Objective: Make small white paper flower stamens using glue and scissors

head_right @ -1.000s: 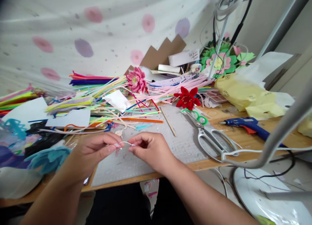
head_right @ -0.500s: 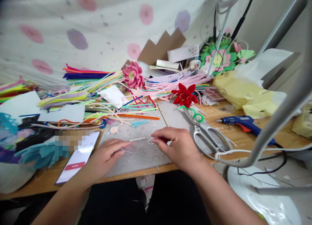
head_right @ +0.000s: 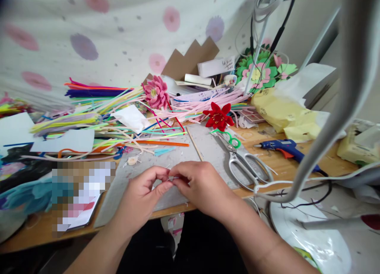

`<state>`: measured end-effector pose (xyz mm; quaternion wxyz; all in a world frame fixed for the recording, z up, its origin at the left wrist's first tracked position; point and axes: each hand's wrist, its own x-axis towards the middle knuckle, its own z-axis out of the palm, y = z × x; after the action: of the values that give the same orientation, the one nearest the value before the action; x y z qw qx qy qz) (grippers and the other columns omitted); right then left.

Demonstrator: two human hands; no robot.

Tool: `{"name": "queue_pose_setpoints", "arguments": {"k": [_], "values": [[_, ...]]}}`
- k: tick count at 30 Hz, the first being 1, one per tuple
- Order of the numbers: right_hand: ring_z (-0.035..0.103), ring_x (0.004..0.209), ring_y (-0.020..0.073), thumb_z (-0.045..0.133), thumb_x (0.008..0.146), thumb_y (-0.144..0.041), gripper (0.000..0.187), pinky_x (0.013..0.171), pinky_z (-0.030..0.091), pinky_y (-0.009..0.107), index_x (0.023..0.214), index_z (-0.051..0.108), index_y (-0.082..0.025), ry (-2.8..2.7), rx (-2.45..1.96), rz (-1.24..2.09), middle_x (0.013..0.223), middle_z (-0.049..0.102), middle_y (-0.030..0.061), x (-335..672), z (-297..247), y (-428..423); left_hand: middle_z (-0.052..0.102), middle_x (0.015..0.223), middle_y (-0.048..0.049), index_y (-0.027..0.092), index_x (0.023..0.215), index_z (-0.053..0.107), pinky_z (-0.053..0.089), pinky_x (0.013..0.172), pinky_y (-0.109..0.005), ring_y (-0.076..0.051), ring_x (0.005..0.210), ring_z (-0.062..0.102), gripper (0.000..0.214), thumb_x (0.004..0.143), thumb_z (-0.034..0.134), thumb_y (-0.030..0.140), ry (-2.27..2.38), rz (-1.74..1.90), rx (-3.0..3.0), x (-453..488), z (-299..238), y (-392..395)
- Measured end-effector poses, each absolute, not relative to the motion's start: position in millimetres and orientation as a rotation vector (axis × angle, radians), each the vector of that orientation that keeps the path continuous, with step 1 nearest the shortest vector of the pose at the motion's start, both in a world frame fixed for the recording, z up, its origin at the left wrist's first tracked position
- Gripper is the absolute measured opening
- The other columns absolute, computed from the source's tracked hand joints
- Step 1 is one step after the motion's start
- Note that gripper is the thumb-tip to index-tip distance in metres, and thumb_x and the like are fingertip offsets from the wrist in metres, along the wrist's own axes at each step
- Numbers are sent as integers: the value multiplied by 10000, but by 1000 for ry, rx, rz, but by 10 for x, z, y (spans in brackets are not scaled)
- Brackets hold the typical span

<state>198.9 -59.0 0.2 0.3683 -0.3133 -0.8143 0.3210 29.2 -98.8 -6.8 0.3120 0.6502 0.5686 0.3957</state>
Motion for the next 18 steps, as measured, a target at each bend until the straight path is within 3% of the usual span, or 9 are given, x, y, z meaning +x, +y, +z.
{"name": "queue_pose_setpoints", "arguments": {"k": [5,8,11,13,15,18], "values": [[654,659,116,627,785,-134,153,629,524,214,931,645,-178,-2060,-874,874,768,714,8,2101,-65,-549,655,761,14,214,784,654,452,700,-258,-141,739,603,87,829,580,219,1452,1086,1704,335,-130,-942],[664,700,140,639,796,-220,154,675,540,258,947,649,-189,-2032,-963,650,844,717,32,2419,-108,-420,628,723,21,205,772,633,437,659,-244,-131,696,577,105,840,565,247,1483,1086,1640,362,-121,-939],[661,729,206,612,818,-298,165,715,532,344,899,666,-166,-1737,-1414,85,849,699,84,3018,-182,-256,603,694,24,193,755,608,425,639,-238,-131,678,557,115,828,573,275,1507,1081,1557,379,-102,-941],[642,917,294,596,823,-315,229,853,492,408,954,672,-142,-1549,-1720,-310,986,678,152,3485,-263,-173,593,682,23,191,747,597,420,626,-238,-134,669,545,137,823,572,302,1509,1076,1508,386,-95,-941],[564,1097,389,534,858,-370,332,930,436,474,1062,643,-132,-1529,-2086,-379,1097,639,212,3895,-360,-129,589,677,19,195,748,587,418,613,-240,-141,666,539,163,833,552,329,1517,1076,1480,395,-92,-938],[541,1126,435,522,847,-417,423,911,429,528,1149,597,-130,-1487,-2379,-241,1104,637,227,4265,-492,-103,615,745,0,202,748,583,436,666,-250,-157,739,561,162,842,531,323,1495,1117,1547,408,-95,-924]]}}
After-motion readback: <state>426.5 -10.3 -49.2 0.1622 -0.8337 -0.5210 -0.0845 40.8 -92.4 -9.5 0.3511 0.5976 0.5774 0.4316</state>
